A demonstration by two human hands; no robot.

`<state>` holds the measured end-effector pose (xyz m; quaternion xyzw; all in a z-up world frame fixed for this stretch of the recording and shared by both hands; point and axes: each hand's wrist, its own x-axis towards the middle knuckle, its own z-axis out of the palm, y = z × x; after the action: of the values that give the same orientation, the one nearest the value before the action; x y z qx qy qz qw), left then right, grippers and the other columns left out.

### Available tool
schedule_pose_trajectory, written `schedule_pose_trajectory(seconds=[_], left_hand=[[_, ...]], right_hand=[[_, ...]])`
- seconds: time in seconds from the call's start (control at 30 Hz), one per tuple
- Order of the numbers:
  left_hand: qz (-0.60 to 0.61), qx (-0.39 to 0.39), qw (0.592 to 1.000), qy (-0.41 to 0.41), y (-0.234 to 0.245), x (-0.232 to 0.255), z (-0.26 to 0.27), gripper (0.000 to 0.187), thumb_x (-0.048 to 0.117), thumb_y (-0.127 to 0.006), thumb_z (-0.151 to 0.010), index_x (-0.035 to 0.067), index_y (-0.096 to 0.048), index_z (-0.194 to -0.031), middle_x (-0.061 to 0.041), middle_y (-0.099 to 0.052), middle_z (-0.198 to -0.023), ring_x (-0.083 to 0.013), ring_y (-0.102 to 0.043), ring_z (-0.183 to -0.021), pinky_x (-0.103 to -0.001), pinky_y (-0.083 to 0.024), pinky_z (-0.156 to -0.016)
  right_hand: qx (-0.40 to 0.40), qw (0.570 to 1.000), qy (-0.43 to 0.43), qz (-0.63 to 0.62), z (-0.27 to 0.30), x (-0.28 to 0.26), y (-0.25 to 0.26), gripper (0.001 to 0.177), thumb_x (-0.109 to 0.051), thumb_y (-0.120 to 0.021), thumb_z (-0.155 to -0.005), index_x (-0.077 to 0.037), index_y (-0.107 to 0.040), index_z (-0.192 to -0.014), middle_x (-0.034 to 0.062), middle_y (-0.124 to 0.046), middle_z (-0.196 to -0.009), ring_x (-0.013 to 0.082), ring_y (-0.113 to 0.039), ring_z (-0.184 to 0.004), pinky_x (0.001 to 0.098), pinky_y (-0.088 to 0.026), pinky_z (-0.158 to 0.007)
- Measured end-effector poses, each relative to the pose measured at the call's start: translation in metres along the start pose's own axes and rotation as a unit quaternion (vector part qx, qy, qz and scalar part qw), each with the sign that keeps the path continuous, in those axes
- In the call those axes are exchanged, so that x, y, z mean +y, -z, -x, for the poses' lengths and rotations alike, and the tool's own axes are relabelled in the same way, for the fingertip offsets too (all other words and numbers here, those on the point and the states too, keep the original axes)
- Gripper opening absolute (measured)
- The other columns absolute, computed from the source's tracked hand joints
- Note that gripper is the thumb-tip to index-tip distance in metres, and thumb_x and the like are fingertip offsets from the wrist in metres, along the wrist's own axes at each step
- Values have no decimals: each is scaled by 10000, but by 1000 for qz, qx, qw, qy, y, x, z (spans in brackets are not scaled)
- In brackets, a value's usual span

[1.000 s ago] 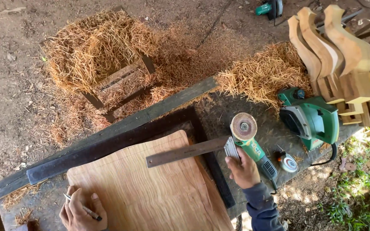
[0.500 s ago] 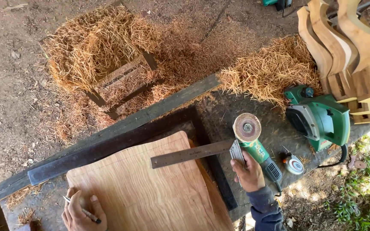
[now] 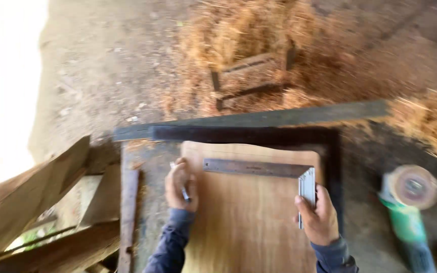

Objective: The person uses a metal ruler and a pencil to draw straight lines on a large, irregularly shaped wooden board. They reposition the ruler multiple times to mark different sections of the board, creating a rectangular outline on the surface.

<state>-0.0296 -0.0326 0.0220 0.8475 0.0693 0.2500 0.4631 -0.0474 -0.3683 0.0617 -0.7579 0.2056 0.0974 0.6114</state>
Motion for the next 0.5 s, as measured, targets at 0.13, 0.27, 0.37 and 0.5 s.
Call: schedule_pose_trajectory(seconds=[0.13, 0.27, 0.37, 0.5], left_hand=[[-78, -13, 997, 21, 14, 2, -4, 382, 50, -623, -912, 25, -583, -1291, -181, -633, -1385, -355, -588, -1301, -432, -449, -1110], [-39, -24, 998, 37, 16, -1, -12, 372, 80, -610, -932, 38, -563, -1299, -180, -627, -1398, -364, -587, -1289, -436, -441, -1105], [-43, -31, 998, 47, 19, -2, -14, 396, 88, -624, -927, 42, -550, -1314, -177, -618, -1405, -361, -576, -1272, -439, -428, -1091], [0, -30, 992, 121, 20, -3, -17, 414, 108, -638, -927, 70, -546, -1329, -144, -624, -1387, -335, -587, -1216, -415, -447, -1065]], right_hand=[[-43, 999, 33, -1, -16, 26, -31, 358, -137, -640, -923, 9, -543, -1235, 81, -641, -792, 153, -625, -517, 313, -503, -455], [-48, 998, 20, -35, -26, 29, -53, 364, -130, -619, -923, 10, -514, -1241, 70, -607, -796, 148, -594, -517, 326, -532, -423], [-40, 999, 20, -25, -28, 35, -63, 370, -129, -623, -920, 9, -516, -1246, 72, -605, -793, 152, -590, -506, 320, -520, -421], [-21, 1000, -5, -14, -26, 19, -70, 353, -129, -626, -910, 0, -551, -1230, 99, -636, -774, 170, -601, -485, 320, -508, -418]])
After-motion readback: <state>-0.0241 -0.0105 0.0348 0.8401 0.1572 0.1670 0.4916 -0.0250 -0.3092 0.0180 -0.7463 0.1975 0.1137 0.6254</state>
